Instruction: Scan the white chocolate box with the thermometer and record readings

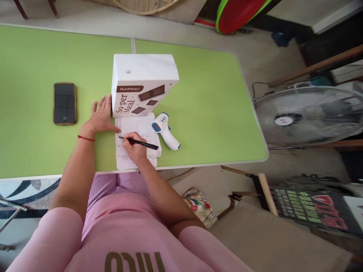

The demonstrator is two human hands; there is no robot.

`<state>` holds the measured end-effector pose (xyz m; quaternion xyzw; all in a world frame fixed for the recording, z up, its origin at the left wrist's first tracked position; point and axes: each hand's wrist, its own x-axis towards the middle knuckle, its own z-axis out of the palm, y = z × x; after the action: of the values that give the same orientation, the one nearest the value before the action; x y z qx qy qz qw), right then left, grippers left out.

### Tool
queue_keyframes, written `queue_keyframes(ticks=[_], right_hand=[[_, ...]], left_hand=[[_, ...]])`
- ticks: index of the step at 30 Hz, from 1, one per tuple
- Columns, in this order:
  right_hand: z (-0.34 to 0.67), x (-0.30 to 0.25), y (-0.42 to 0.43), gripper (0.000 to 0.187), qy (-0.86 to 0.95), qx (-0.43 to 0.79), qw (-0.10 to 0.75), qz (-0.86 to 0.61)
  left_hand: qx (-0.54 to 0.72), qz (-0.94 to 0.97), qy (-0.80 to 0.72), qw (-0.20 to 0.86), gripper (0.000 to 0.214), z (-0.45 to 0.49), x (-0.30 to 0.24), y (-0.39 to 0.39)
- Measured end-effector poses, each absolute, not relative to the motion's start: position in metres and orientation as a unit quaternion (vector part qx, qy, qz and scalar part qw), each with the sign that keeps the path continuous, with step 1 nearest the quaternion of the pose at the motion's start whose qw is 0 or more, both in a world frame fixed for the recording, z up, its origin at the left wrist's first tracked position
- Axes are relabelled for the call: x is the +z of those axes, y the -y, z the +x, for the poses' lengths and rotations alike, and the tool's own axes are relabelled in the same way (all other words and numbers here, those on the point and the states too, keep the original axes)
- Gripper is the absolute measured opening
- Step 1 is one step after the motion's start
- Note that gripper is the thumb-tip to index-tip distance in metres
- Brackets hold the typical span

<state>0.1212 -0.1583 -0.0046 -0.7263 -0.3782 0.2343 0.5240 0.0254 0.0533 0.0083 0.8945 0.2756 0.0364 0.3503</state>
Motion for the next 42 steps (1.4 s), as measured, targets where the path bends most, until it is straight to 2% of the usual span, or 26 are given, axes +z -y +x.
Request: queue_keyframes(ticks=[9,33,42], right_hand=[[0.121,-0.009,0.158,0.011,0.410,0.191,0.550,-0.701],[0.120,-0.018,0.159,0.006,0.436,0.136,0.524,-0.719],[0.121,-0.016,0.160,0.009,0.438,0.120,0.570,-0.685]], left_hand=[[0.000,0.902,-0.291,0.318,0.162,0.025,0.021,-0.048],[0.014,0.904,-0.284,0.318,0.162,0.023,0.014,-0.052],[0.000,0.909,-0.285,0.305,0.161,0.024,0.019,-0.050]])
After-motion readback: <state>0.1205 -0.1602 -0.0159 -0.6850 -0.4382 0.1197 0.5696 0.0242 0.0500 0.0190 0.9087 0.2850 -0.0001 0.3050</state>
